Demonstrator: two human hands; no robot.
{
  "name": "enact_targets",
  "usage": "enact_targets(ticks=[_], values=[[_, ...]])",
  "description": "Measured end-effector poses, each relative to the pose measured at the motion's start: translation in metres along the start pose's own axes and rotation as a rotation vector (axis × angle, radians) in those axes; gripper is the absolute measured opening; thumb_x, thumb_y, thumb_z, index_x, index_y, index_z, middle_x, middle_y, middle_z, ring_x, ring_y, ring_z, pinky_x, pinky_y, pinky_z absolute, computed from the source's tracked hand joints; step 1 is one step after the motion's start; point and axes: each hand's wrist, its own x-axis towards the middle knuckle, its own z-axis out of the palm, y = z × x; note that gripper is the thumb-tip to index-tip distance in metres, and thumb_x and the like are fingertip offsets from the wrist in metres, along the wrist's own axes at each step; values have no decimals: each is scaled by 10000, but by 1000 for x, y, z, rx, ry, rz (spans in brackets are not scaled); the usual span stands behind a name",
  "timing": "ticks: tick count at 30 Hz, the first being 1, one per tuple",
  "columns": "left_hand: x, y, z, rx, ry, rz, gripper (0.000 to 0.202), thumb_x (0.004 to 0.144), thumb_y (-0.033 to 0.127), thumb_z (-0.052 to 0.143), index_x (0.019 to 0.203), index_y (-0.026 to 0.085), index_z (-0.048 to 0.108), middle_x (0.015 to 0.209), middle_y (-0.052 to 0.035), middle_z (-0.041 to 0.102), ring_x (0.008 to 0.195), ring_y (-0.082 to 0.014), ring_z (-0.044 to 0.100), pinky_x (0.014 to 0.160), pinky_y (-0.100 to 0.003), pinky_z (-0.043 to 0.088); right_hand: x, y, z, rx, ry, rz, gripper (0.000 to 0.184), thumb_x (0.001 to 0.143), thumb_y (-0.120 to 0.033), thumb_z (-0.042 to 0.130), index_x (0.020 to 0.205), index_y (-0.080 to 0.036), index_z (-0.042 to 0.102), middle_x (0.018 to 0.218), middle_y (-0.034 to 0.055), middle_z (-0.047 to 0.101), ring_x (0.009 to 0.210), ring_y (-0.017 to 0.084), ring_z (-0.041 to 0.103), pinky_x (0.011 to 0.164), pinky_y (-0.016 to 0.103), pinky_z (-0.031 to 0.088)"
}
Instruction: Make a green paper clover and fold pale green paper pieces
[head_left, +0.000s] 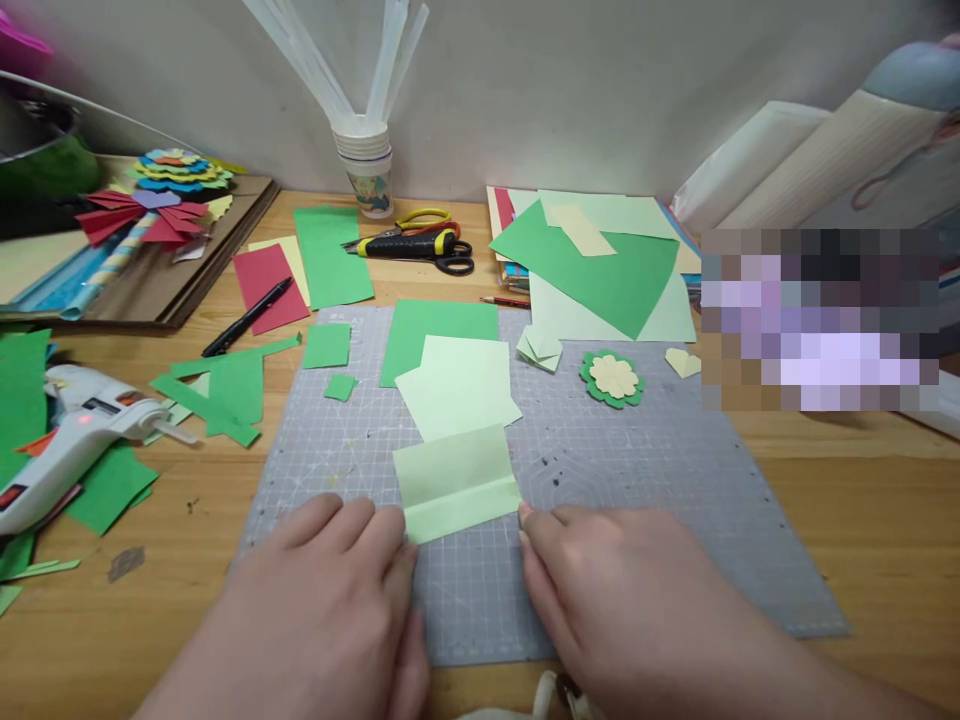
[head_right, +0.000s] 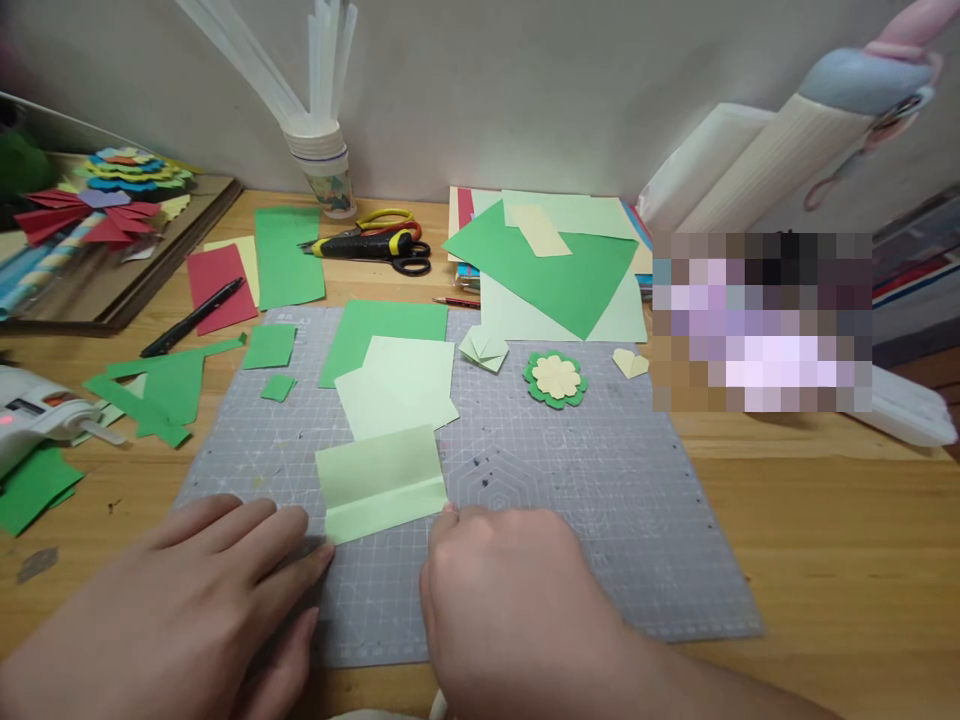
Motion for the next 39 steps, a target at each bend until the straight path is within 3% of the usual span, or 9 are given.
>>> enact_targets(ticks=[5, 9, 14, 19, 22, 25, 29, 33, 39], values=[[7, -2, -2, -67, -28, -42, 318, 859, 294, 422, 625, 221, 625, 658, -39, 576, 627, -218, 525, 638, -419, 394, 6, 4, -2, 53, 121, 46, 209, 774, -164, 527, 581, -214, 589, 593, 31, 658, 489, 191, 574, 462, 308, 132], [20, -4, 2, -107, 31, -12, 189, 875, 250, 463, 761, 208, 607, 811, -44, 585, 766, -238, 535, 712, -423, 419, 20, 13, -5, 138, 187, 45, 236, 824, -190, 486, 591, -200, 520, 597, -6, 596, 540, 151, 523, 500, 293, 202], [29, -8, 9, -152, 20, 46, 134, 886, 198, 435, 845, 202, 563, 857, -37, 572, 792, -229, 518, 708, -400, 410, 29, 24, -5, 194, 193, -163, 173, 804, -340, 610, 876, -196, 547, 904, 8, 593, 699, 149, 531, 561, 269, 311], [29, -11, 9, -201, 98, 66, 182, 901, 177, 405, 827, 190, 570, 825, -34, 577, 773, -212, 509, 713, -389, 392, 32, 27, -3, 116, 277, -345, 105, 870, -170, 513, 778, -176, 562, 870, 23, 573, 783, 152, 509, 649, 275, 376], [23, -10, 6, -299, 225, 118, 171, 911, 172, 420, 867, 197, 584, 810, -26, 583, 769, -195, 505, 700, -360, 383, 29, 25, -2, 194, 461, -502, 133, 886, -168, 494, 792, -176, 588, 871, 28, 596, 832, 155, 519, 730, 296, 417], [16, -8, 1, -532, 346, 114, 172, 889, 116, 446, 888, 215, 587, 772, -4, 594, 750, -165, 519, 695, -321, 398, 18, 22, 0, 334, 776, -571, 117, 867, -168, 528, 949, -222, 591, 950, 29, 605, 923, 157, 553, 823, 317, 446], [17, -9, -2, -1130, 381, -244, 38, 837, 228, 589, 865, 227, 615, 798, 5, 647, 769, -166, 594, 708, -305, 467, 7, 17, 5, 320, 1059, -432, 272, 811, -328, 643, 1071, -339, 564, 1023, 28, 592, 1000, 219, 541, 931, 423, 420], [28, -11, 1, -1772, 230, -396, 228, 816, 277, 629, 1038, 227, 629, 925, -27, 696, 832, -193, 633, 742, -326, 506, 13, 13, 6, 188, 961, -478, 266, 858, -385, 599, 1122, -368, 570, 1094, -5, 640, 1140, 199, 489, 1050, 439, 296], [35, -14, 1, -2036, 161, -358, 143, 844, 245, 582, 962, 204, 651, 862, -36, 674, 783, -170, 606, 659, -277, 488, 23, 16, 6, 134, 747, -570, 325, 959, -156, 431, 1259, -233, 527, 1315, -29, 575, 1292, 134, 418, 1143, 431, 83]])
